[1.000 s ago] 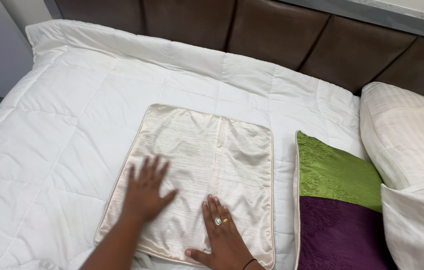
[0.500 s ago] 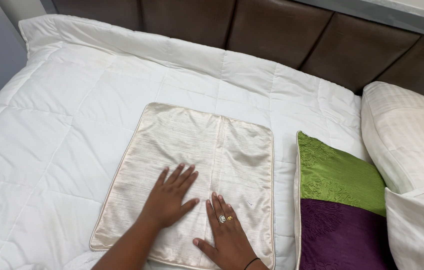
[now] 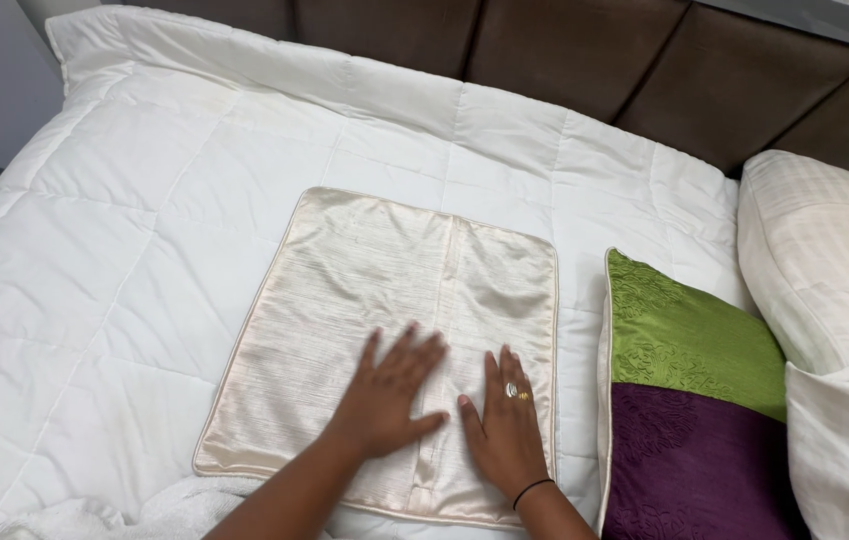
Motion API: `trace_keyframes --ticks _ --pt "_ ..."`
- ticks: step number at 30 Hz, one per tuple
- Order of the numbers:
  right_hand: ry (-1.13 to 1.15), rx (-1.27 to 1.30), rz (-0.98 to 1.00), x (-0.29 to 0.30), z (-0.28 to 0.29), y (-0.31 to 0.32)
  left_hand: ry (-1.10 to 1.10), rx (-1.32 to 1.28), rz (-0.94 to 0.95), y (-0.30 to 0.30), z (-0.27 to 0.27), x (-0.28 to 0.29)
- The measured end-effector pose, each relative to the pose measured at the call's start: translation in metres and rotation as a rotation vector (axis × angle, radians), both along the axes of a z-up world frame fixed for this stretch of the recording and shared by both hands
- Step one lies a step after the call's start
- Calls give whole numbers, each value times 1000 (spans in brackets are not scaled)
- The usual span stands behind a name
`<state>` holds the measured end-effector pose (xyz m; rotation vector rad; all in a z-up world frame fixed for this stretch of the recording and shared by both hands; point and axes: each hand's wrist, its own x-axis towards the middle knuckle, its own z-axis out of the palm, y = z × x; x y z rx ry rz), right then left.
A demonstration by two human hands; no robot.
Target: The person removes a white pillow from a beige pillowcase on a bed. They pull the pillow out by hand, then smooth and fold the empty pillowcase flat on the bed surface.
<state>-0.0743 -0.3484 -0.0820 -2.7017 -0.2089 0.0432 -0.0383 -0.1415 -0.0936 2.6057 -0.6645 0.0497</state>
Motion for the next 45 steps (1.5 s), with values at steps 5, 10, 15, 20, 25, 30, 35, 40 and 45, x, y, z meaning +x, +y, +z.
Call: trace_keyframes --ticks 5,10,15,20,25,30,35,40,45 --pt "-18 -132 57 3 -12 -2 -83 17 -191 -2 -13 -5" --pt "-24 -261 -40 4 -35 -14 -44 72 -234 1 -8 -5" --pt "-43 -345 -267 7 -29 -20 17 83 -237 4 0 -5" --pt "31 -274 -269 8 -12 -22 76 134 -243 -5 4 -2" --pt "505 -410 214 -9 31 -3 109 304 -352 -21 10 -11" --pt "644 -628 197 -12 70 7 141 397 -386 -19 7 -13" --pt "702 -777 139 -10 62 -16 137 383 -400 -16 4 -12" --pt "690 -648 139 -1 74 -24 154 280 -354 -15 1 -4" --pt "216 -72 126 7 13 -13 129 166 -251 -11 4 3"
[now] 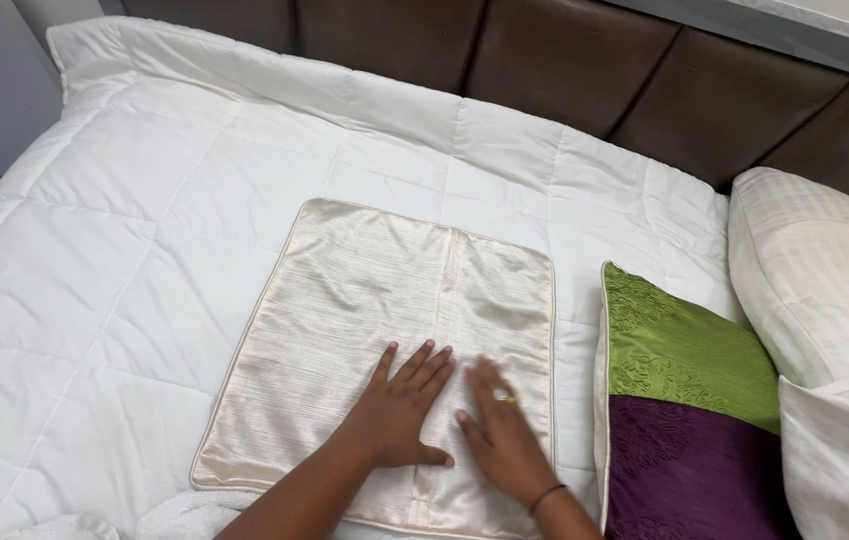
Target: The person removes a white pillow from a beige pillowcase on a bed. They pull the pillow out by hand, then smooth and fold the empty pillowcase flat on the bed surface.
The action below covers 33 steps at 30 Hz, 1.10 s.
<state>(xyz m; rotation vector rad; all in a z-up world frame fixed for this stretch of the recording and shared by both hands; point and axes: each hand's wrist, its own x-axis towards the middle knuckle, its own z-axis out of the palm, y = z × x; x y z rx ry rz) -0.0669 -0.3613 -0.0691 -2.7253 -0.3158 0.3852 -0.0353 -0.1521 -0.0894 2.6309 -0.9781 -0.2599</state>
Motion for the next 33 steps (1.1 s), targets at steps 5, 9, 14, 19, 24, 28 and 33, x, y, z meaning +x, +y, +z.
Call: trace_keyframes --ticks 5,9,14,19,24,28,33 --pt "-141 197 1 1 -12 12 39 -1 21 8 1 4" --pt "-259 -23 22 8 -17 4 28 -3 36 7 -1 -1" --pt "-316 -172 -203 27 -23 0 14 -19 51 13 9 -2" --pt "-392 -20 -229 31 -21 9 -188 -210 80 13 -19 4" --pt "-424 111 -78 43 -28 35 -191 -184 92 19 -5 5" --pt "-435 13 -28 58 -34 38 -210 -177 93 19 -12 6" --pt "-436 -132 -180 68 -31 6 -241 -169 99 22 -13 2"
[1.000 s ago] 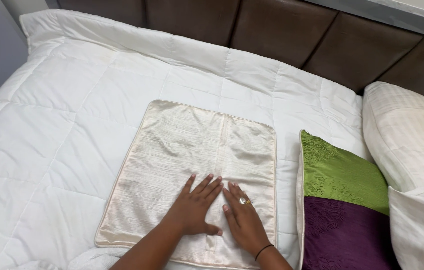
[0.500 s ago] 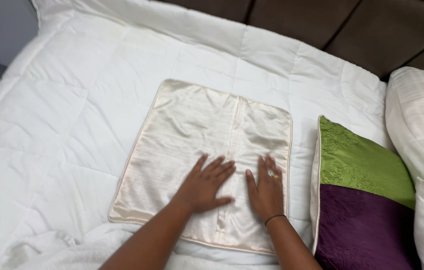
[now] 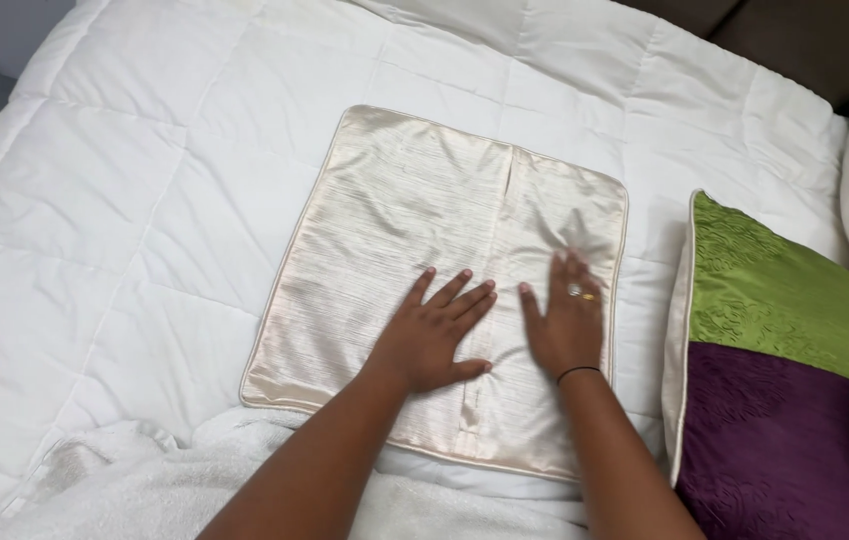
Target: The person removes a white pillow from a beige pillowcase on a bed. They pull the pillow out by hand, then smooth and fold the empty pillowcase flat on the bed surface.
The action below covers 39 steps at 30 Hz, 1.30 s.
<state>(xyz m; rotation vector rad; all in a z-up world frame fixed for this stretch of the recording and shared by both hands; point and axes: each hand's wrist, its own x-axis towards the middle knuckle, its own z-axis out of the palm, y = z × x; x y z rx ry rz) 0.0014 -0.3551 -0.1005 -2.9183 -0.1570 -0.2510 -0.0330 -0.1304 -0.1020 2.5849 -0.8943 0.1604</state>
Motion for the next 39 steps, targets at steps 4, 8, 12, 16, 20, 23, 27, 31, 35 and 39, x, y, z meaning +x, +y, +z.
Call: trace_keyframes --ticks 4,8,12,16,20,23,27,31,35,39 --pt "-67 -29 -133 5 -6 -12 -10 -31 -2 0 -2 -5" --pt "-130 50 -47 21 -4 9 -58 -66 -10 1 -4 0" --pt "-54 42 162 21 -3 22 -29 -111 -15 0 -2 -7" --pt "-20 -37 123 38 1 12 -72 -144 -27 2 -6 -2" --pt "-25 -82 32 47 1 -10 -51 -124 -31 1 -3 -2" --pt "-61 -69 -46 50 1 -16 -35 -96 -26 2 -3 -3" --pt "-92 80 -77 56 1 -9 -43 -91 -21 0 -6 -1" --pt "-89 113 57 62 3 11 -52 -86 -12 0 -4 -2" --pt "-52 63 133 70 -8 11 -53 -72 -11 1 -5 -1" --pt "-27 -33 69 75 -7 0 -58 -73 -16 2 -7 -1"
